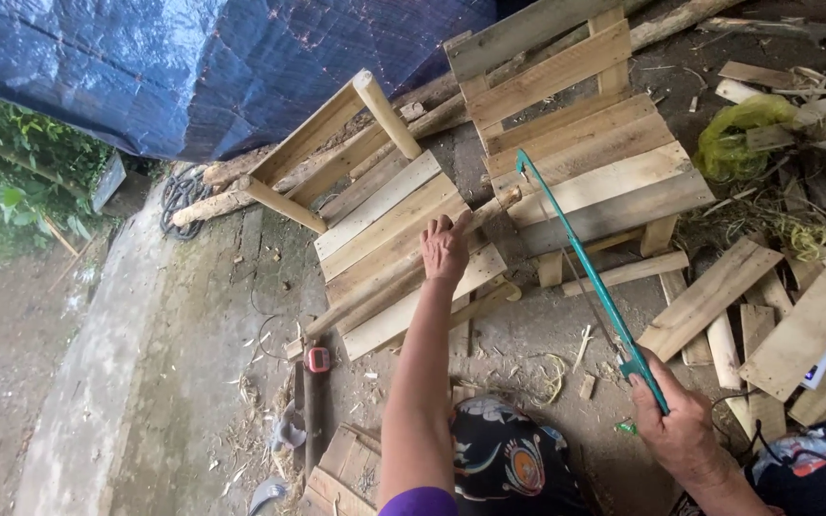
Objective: Sawing a wooden stick using a hacksaw to prepare components for a wooden chair.
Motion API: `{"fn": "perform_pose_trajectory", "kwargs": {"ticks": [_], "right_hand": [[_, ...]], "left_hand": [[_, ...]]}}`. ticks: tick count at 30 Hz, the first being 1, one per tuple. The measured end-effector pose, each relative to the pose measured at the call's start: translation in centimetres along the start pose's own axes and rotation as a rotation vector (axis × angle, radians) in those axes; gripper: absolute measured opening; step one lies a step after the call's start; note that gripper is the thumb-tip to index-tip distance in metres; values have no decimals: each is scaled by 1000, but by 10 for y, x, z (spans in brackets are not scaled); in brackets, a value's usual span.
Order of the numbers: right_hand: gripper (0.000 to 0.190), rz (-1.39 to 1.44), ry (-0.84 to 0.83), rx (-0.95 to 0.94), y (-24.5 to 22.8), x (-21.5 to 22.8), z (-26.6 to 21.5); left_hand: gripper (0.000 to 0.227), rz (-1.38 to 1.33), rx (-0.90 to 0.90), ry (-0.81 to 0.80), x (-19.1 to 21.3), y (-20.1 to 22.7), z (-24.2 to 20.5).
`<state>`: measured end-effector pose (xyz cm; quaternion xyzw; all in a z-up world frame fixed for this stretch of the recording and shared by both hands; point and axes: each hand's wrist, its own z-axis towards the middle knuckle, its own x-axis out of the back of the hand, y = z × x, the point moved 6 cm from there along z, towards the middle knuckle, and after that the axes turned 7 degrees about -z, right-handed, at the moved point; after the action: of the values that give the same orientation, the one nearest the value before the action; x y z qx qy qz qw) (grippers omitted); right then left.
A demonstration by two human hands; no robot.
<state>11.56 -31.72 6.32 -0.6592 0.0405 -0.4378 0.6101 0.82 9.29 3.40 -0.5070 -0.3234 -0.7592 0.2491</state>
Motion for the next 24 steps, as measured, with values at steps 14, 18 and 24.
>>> {"fn": "perform_pose_trajectory", "kwargs": {"ticks": [14,18,24], "right_hand": [[45,-24,22,71,4,-17,10],[46,-24,-7,113,-2,-22,19],[48,-45,-50,79,-13,-28,32]], "left_hand": [[17,-338,59,263,0,19,-4],[16,-392,17,174,3,28,2],[21,-332,160,221,-5,25,7]]}}
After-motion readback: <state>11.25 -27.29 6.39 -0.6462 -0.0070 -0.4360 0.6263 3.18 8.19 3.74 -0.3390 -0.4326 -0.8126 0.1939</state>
